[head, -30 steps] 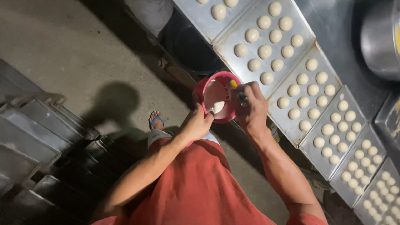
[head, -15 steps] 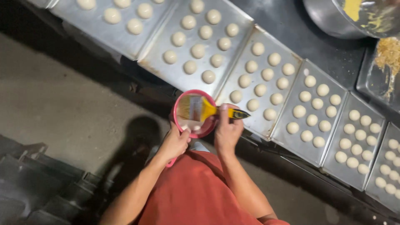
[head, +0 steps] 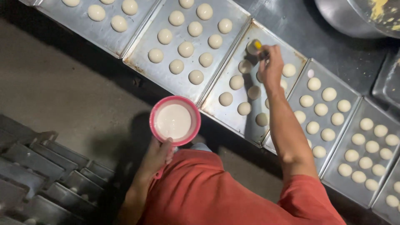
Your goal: Apply a liquid glaze to rounds of dough on baking sheets using a brush.
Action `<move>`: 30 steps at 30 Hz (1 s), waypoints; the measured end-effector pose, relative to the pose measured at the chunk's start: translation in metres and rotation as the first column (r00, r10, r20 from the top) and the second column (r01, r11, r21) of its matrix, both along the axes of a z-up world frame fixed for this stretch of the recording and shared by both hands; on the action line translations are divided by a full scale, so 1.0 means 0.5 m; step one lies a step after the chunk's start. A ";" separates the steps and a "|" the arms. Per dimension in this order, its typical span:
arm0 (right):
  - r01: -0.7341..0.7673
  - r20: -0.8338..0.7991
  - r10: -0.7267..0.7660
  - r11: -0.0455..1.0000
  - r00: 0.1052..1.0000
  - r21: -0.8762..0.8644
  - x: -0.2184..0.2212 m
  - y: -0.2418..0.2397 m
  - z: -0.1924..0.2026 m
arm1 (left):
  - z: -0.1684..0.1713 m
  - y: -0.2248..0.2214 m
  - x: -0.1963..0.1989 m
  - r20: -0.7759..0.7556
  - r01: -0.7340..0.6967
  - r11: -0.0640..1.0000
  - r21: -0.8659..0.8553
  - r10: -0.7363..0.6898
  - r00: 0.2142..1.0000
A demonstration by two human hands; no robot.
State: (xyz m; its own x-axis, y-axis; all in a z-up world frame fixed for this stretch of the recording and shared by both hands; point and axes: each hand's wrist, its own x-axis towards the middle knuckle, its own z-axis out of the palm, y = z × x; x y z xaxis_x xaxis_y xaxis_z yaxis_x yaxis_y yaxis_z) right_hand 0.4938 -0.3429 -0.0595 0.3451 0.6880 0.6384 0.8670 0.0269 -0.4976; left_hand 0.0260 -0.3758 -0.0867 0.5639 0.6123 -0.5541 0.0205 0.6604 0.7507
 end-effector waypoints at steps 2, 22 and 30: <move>-0.078 0.036 0.081 0.995 0.996 -0.069 -0.064 -0.052 -0.013 | -0.004 0.015 -0.033 0.010 -0.032 0.999 0.007 0.032 0.999; 0.029 -0.096 -0.028 0.999 0.995 0.016 0.378 -0.068 0.014 | 0.119 0.049 -0.041 0.067 -0.335 0.933 0.129 0.329 0.942; -0.130 -0.073 0.109 0.899 0.991 -0.419 -0.045 -0.422 0.061 | 0.080 0.069 0.005 0.113 -0.240 0.968 0.075 0.231 0.966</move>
